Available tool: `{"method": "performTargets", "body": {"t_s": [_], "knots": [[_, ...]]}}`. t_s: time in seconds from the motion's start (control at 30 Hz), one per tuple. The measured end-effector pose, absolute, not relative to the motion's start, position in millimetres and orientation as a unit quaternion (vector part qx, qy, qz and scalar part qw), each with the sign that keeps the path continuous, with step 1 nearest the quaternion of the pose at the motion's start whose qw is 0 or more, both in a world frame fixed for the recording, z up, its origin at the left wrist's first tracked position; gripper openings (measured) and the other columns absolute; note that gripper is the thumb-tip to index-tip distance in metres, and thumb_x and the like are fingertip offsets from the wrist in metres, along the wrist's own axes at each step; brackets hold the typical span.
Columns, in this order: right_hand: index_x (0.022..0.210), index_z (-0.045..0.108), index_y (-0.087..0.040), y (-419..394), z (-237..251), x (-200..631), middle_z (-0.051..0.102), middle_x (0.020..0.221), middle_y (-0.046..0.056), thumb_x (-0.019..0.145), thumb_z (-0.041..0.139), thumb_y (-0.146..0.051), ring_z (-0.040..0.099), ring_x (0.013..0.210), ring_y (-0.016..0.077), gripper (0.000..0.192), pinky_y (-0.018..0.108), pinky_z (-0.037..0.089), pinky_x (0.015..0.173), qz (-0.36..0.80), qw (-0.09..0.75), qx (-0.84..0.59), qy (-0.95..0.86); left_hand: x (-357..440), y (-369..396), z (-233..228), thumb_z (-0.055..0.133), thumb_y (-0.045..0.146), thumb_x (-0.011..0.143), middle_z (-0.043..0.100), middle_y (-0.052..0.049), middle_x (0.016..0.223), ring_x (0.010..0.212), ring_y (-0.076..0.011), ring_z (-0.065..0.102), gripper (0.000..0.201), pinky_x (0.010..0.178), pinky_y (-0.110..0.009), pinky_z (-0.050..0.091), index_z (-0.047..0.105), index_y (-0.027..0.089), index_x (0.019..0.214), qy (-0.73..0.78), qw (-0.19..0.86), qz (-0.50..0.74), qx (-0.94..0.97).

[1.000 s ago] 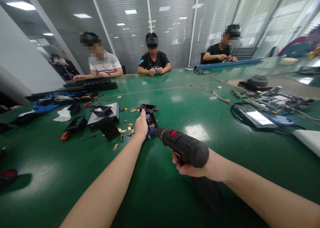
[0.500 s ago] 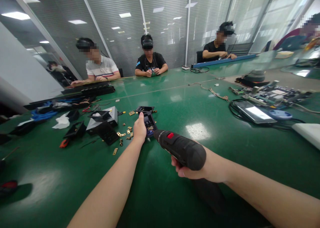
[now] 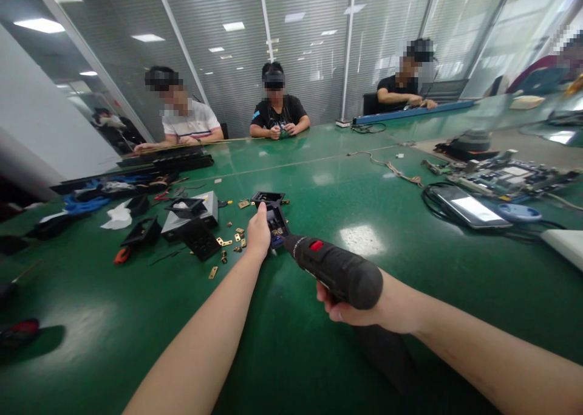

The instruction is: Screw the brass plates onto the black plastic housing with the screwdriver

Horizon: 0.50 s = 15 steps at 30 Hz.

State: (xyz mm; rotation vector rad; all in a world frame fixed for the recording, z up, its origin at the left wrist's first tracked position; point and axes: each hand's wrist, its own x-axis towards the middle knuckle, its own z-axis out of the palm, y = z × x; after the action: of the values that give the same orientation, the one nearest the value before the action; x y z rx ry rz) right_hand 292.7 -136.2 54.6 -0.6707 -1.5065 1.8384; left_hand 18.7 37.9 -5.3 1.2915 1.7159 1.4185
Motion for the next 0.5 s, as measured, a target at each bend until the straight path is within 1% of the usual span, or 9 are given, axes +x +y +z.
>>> {"method": "performTargets", "body": {"t_s": [0.07,0.13,0.2,0.33,0.4,0.5], "knots": [[0.169,0.058,-0.025,-136.7,55.0,292.8,0.08,0.101,0.0,0.076,0.104,-0.012,0.075,0.086,0.0191,0.104,0.032,0.064,0.077,0.703,0.33,-0.259,-0.574,18.0,37.8,-5.6,0.042,0.105,0.094,0.085,-0.014,0.099,0.101,-0.0365,0.078,0.087,0.095,-0.047,0.061,0.077,0.026,0.085,0.643,0.288,0.53,0.472],[0.161,0.063,-0.024,-137.3,56.2,292.9,0.081,0.102,0.0,0.078,0.103,-0.012,0.075,0.087,0.0186,0.093,0.032,0.065,0.079,0.7,0.327,-0.261,-0.578,17.1,38.3,-6.7,0.044,0.107,0.092,0.085,-0.014,0.101,0.103,-0.0364,0.078,0.088,0.096,-0.046,0.061,0.078,0.026,0.086,0.642,0.297,0.531,0.467],[0.153,0.066,-0.024,-137.6,57.1,292.8,0.08,0.102,0.0,0.078,0.102,-0.012,0.075,0.087,0.0186,0.084,0.032,0.064,0.079,0.7,0.326,-0.26,-0.58,16.0,39.5,-8.6,0.044,0.11,0.09,0.085,-0.014,0.101,0.101,-0.0356,0.077,0.091,0.093,-0.045,0.061,0.077,0.026,0.086,0.639,0.304,0.531,0.466],[0.143,0.071,-0.024,-136.7,56.3,292.4,0.079,0.101,0.0,0.076,0.102,-0.012,0.075,0.086,0.0192,0.075,0.033,0.064,0.078,0.701,0.333,-0.254,-0.578,14.7,41.5,-11.9,0.044,0.117,0.086,0.084,-0.014,0.1,0.099,-0.0346,0.077,0.095,0.087,-0.043,0.061,0.076,0.027,0.085,0.632,0.312,0.535,0.467],[0.145,0.07,-0.024,-136.3,56.7,292.7,0.08,0.101,0.0,0.076,0.102,-0.012,0.075,0.085,0.0189,0.077,0.032,0.064,0.077,0.695,0.334,-0.254,-0.584,15.0,40.7,-11.8,0.045,0.119,0.085,0.084,-0.014,0.099,0.099,-0.035,0.077,0.098,0.088,-0.044,0.061,0.076,0.026,0.085,0.628,0.31,0.538,0.469],[0.158,0.064,-0.025,-136.8,59.9,293.6,0.08,0.103,0.0,0.077,0.102,-0.011,0.076,0.086,0.0191,0.091,0.033,0.064,0.079,0.696,0.326,-0.26,-0.586,16.6,38.1,-10.1,0.046,0.119,0.085,0.084,-0.013,0.098,0.1,-0.0354,0.077,0.099,0.092,-0.046,0.06,0.077,0.025,0.086,0.622,0.305,0.544,0.473]]}}
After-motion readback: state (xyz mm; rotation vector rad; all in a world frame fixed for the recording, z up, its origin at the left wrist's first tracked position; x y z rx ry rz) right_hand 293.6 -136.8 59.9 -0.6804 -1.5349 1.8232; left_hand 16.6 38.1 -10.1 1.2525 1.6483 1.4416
